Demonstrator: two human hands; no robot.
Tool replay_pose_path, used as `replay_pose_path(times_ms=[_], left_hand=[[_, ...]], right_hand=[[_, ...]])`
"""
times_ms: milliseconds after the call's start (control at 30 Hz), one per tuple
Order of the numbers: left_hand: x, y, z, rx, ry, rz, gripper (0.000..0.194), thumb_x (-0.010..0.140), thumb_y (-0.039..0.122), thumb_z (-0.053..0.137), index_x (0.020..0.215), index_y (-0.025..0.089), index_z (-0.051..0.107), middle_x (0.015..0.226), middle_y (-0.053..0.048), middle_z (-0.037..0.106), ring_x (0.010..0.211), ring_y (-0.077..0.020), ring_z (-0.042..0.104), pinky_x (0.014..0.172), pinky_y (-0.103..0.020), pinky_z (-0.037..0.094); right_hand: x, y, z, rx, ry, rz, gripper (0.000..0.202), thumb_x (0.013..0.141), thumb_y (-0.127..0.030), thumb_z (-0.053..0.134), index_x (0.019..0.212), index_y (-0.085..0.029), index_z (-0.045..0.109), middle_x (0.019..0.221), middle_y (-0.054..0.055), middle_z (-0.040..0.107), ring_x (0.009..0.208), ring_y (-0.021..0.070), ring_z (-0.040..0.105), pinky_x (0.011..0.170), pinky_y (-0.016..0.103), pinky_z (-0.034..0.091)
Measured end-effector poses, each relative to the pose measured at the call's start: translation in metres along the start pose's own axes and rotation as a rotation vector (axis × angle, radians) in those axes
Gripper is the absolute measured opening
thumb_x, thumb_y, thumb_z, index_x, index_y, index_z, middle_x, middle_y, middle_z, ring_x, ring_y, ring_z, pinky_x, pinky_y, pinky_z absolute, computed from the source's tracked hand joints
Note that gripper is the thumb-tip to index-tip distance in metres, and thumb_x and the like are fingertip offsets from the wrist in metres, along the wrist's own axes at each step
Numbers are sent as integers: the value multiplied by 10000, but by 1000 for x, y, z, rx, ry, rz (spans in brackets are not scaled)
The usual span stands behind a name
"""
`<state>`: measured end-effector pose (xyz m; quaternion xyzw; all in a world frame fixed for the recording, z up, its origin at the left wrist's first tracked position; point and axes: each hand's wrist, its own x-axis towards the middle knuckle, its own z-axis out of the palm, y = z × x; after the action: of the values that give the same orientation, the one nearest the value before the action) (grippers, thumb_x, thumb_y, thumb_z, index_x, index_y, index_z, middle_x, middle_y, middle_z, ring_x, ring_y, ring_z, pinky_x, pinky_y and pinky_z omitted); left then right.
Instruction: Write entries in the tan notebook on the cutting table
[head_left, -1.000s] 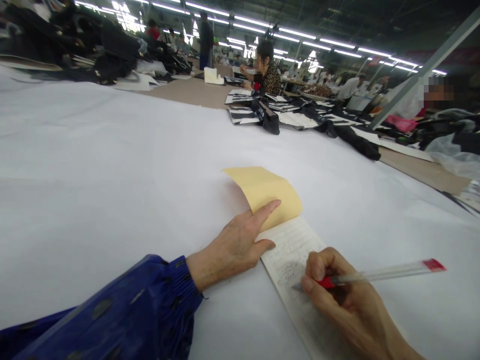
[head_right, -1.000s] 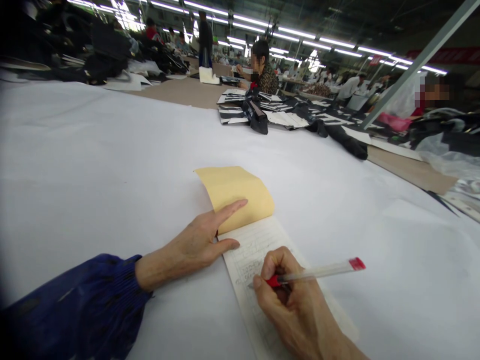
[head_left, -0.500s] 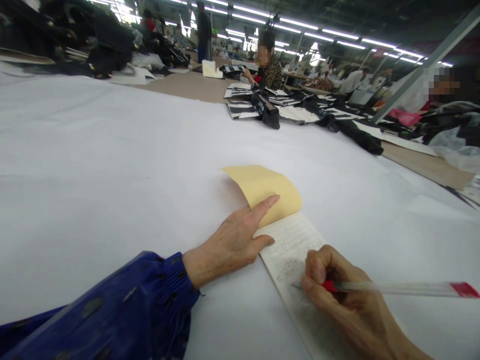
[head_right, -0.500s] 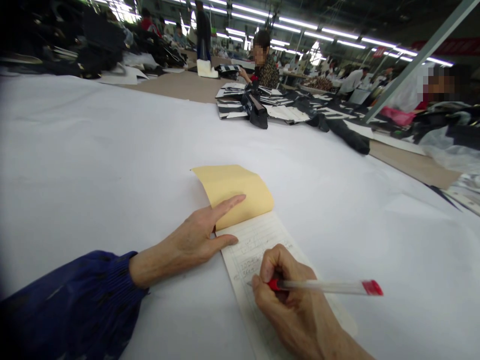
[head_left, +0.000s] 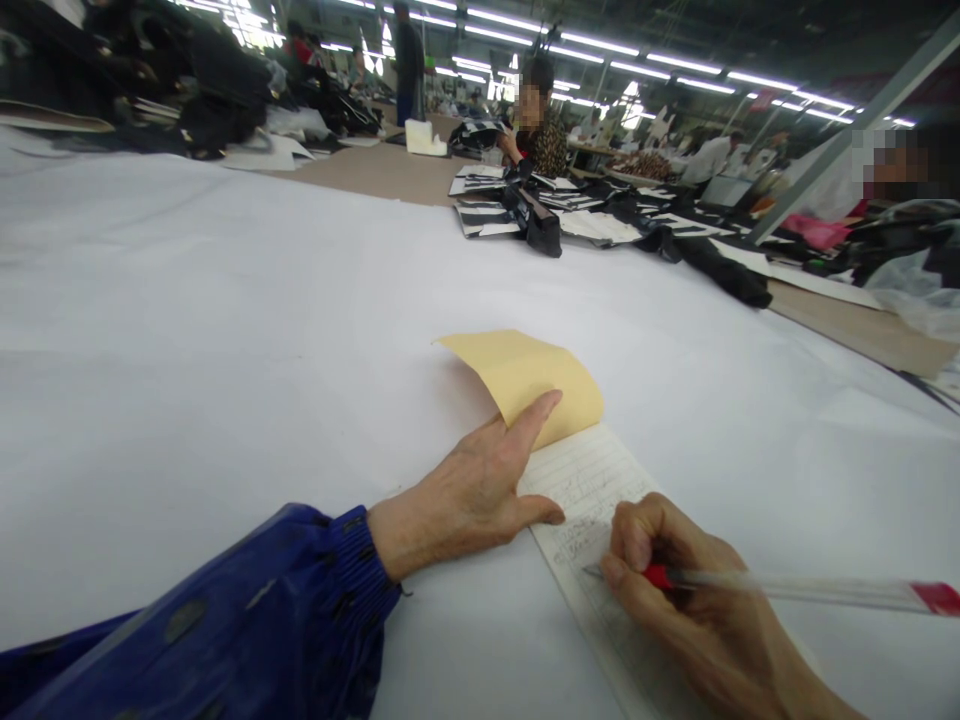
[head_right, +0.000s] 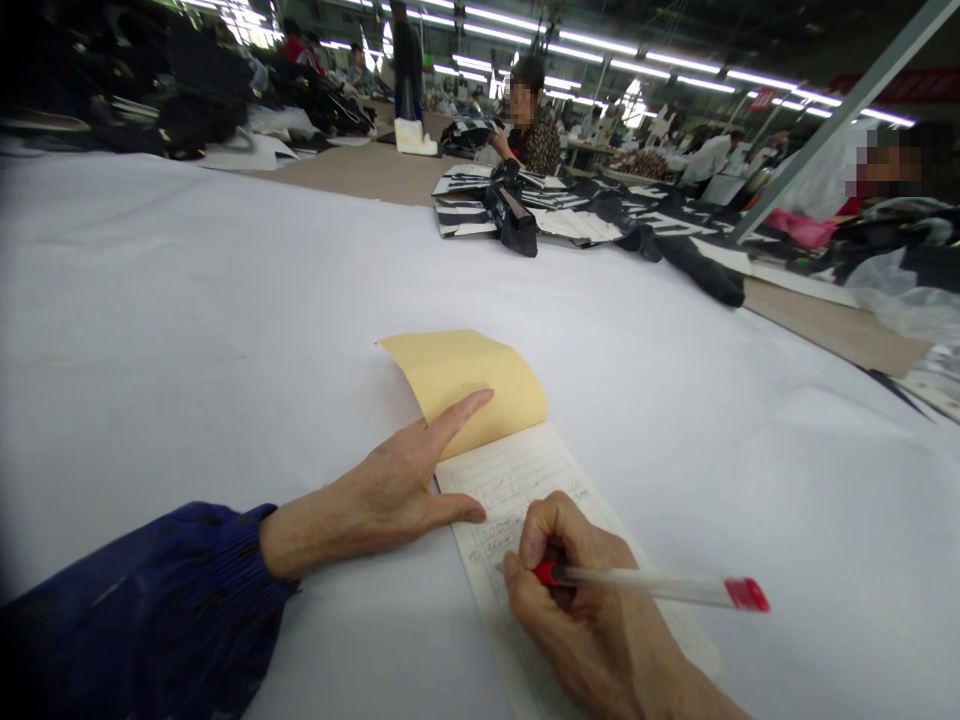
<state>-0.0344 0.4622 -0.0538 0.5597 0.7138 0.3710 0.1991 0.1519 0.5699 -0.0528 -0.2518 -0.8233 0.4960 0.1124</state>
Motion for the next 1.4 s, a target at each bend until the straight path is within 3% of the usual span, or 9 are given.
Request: replay_pose_path(times_ms=[100, 300, 433, 600, 733, 933, 1167, 1400], left_hand=[[-1, 0, 0, -4, -2, -10, 1012, 744, 254, 817, 1547, 64, 232, 1560, -180, 351, 1423, -277, 382, 1180, -396, 379], [0, 1, 0, 26, -9, -20, 1011, 739, 230, 813, 1545, 54, 229, 1578, -188, 301, 1443, -292, 350, 1194, -416, 353], [-1, 1, 0, 27, -1, -13, 1013, 740, 236, 814, 1546, 58, 227, 1579, -180, 306, 1446, -281, 347, 1193, -405, 356], [0, 1, 0, 22, -10, -24, 1006, 748, 257, 812, 1546, 60, 233, 1567, -189, 326, 1440, -317, 351, 1180, -449, 373], [-1, 0, 0, 29, -8, -11, 1009, 749, 253, 810, 1547, 55, 225, 1572, -187, 317, 1431, -301, 369, 1180, -426, 376], [-1, -1, 0, 21, -7, 2, 1007, 751, 269, 811, 1544, 51, 229, 1577, -173, 310, 1451, -282, 336, 1202, -416, 340], [-1, 1, -1, 16, -12, -23, 1010, 742, 258, 815, 1544, 58, 234, 1568, -179, 329, 1406, -286, 410, 1155, -402, 409], [1, 0, 0, 25, -4, -27, 1005, 746, 259, 816, 1546, 72, 238, 1571, -169, 327, 1413, -292, 398, 1156, -408, 406]], right_hand=[[1, 6, -4, -20, -61, -23, 238, 860, -311, 542, 701, -250, 376, 594, -66, 422, 523, 120, 350, 488, 249, 285], [0, -7, 3, -88, 1, -17, 218, 800, -293, 548, 675, -250, 373, 550, -73, 417, 497, 112, 340, 482, 247, 264], [-1, -19, 9, -79, 118, 48, 206, 785, -338, 515, 661, -253, 374, 538, -80, 384, 511, 114, 300, 508, 267, 219], [-2, -23, 11, -60, 100, 69, 209, 790, -377, 497, 669, -254, 379, 560, -80, 380, 531, 116, 296, 525, 271, 223], [-2, -20, 9, -92, 74, 46, 193, 773, -329, 500, 660, -249, 367, 543, -81, 392, 520, 112, 283, 518, 271, 223], [5, 0, 2, 92, 133, -23, 263, 810, -343, 581, 659, -242, 392, 545, -73, 371, 475, 99, 289, 448, 238, 221], [10, -5, -2, -62, 22, -30, 220, 750, -346, 544, 627, -244, 393, 516, -59, 411, 467, 103, 339, 428, 217, 278], [6, -3, -1, -146, 9, -61, 176, 786, -308, 492, 667, -250, 377, 538, -75, 415, 487, 102, 325, 450, 218, 277]])
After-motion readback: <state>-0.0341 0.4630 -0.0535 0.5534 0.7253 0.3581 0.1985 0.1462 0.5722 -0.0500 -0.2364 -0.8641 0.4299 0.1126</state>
